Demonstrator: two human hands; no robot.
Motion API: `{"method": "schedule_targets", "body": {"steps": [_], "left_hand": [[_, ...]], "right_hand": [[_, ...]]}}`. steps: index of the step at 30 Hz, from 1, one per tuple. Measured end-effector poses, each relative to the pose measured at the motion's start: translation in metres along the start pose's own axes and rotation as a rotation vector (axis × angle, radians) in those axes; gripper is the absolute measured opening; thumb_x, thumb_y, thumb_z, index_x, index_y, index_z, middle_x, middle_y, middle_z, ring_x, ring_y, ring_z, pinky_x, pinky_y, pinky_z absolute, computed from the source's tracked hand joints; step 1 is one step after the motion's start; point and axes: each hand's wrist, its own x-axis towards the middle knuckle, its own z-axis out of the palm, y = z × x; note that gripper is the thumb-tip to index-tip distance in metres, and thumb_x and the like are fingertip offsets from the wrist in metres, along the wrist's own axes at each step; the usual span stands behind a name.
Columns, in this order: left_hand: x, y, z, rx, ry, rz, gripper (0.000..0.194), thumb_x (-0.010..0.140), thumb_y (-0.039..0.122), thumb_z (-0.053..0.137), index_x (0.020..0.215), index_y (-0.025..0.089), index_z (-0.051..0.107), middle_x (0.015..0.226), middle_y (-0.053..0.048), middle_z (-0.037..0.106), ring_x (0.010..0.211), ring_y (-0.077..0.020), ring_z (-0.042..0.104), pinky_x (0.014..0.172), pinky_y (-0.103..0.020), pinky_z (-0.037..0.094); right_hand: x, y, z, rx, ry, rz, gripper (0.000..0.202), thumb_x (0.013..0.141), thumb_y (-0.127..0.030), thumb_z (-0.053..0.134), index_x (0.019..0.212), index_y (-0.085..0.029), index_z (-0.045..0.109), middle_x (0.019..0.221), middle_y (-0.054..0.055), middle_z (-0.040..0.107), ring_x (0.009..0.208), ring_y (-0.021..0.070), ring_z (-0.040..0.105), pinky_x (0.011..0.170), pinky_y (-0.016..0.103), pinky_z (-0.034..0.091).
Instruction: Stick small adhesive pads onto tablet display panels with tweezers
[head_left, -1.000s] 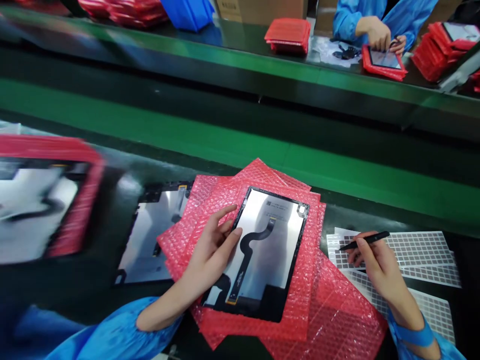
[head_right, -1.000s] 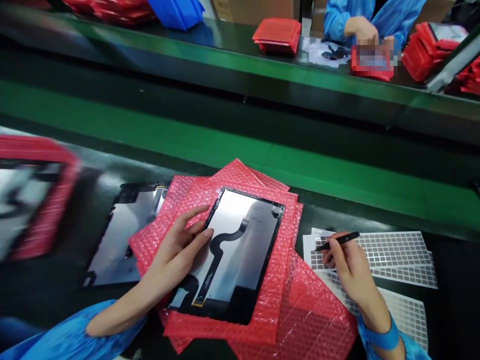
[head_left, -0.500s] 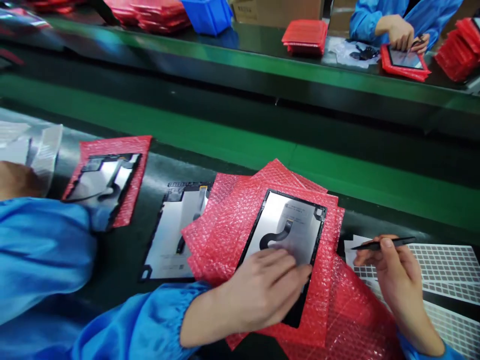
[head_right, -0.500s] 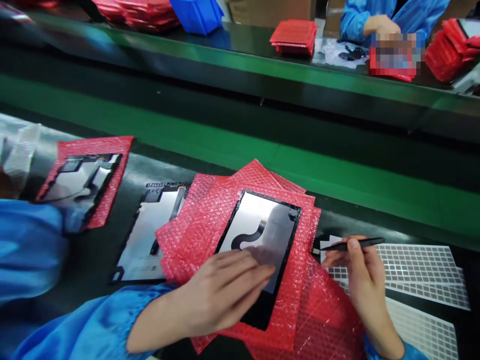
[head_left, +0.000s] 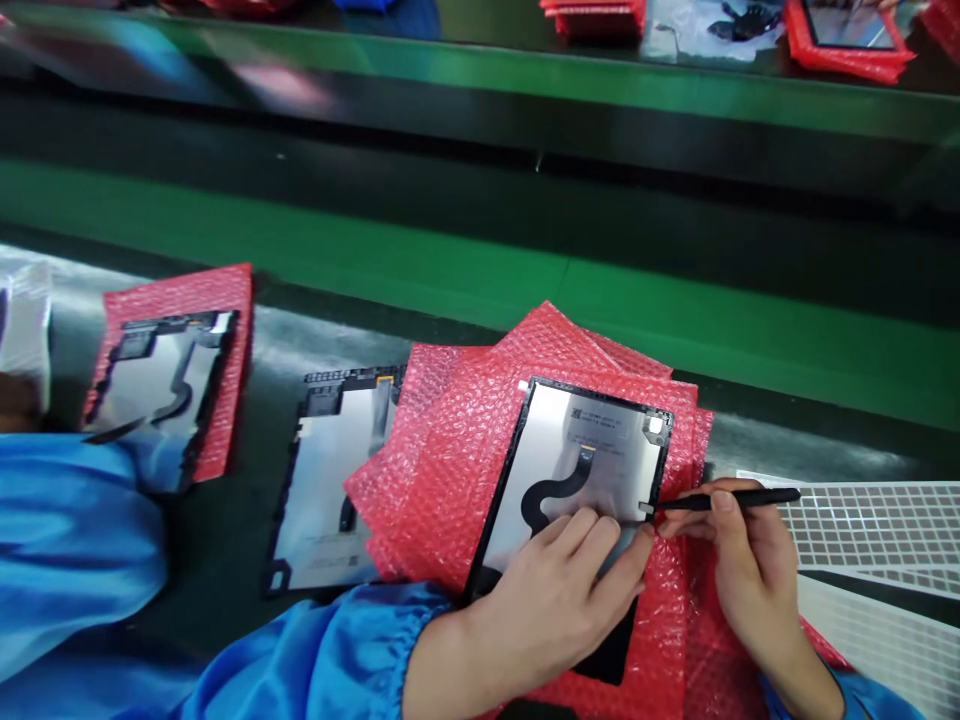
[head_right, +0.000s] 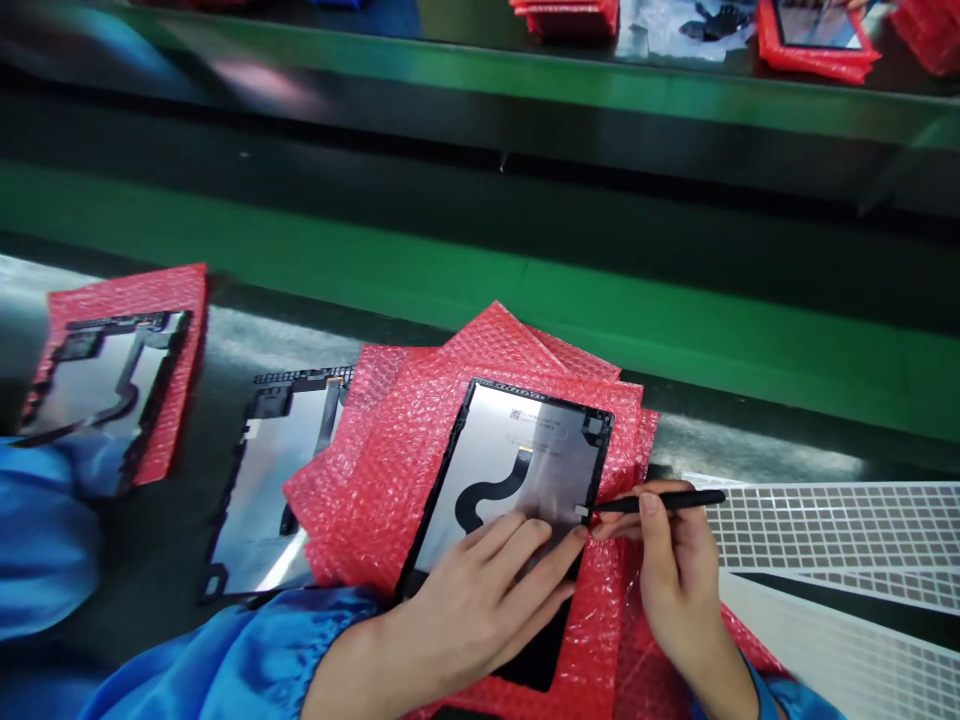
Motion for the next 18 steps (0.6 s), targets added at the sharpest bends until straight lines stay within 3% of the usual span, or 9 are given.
{"method": "schedule_targets", "body": {"steps": [13,18], "left_hand": [[-0.0002,0.0011,-0.0012,0.006,0.010,-0.021,0.039,0.109,0.025,0.053,0.142,0.007,0.060,0.101,-0.011,0.069,0.092,-0.0276,0.069,0.081,-0.041,0.063],[0.0043,0.0043,-0.0042,0.038,-0.027,-0.054,0.046,0.112,0.027,0.043,0.148,0.000,0.055,0.102,-0.011,0.070,0.090,-0.0267,0.068,0.081,-0.040,0.060]], "right_hand": [[-0.0016,-0.0047,0.0039,-0.044,-0.004,-0.010,0.011,0.113,-0.037,0.063,0.113,-0.027,0.067,0.091,0.002,0.083,0.070,0.0173,0.081,0.067,0.029,0.070],[-0.0033,-0.0046,0.0043,-0.054,-0.005,-0.005,0.011,0.114,-0.037,0.062,0.114,-0.027,0.067,0.092,0.003,0.083,0.073,0.0186,0.082,0.070,0.032,0.072]]}}
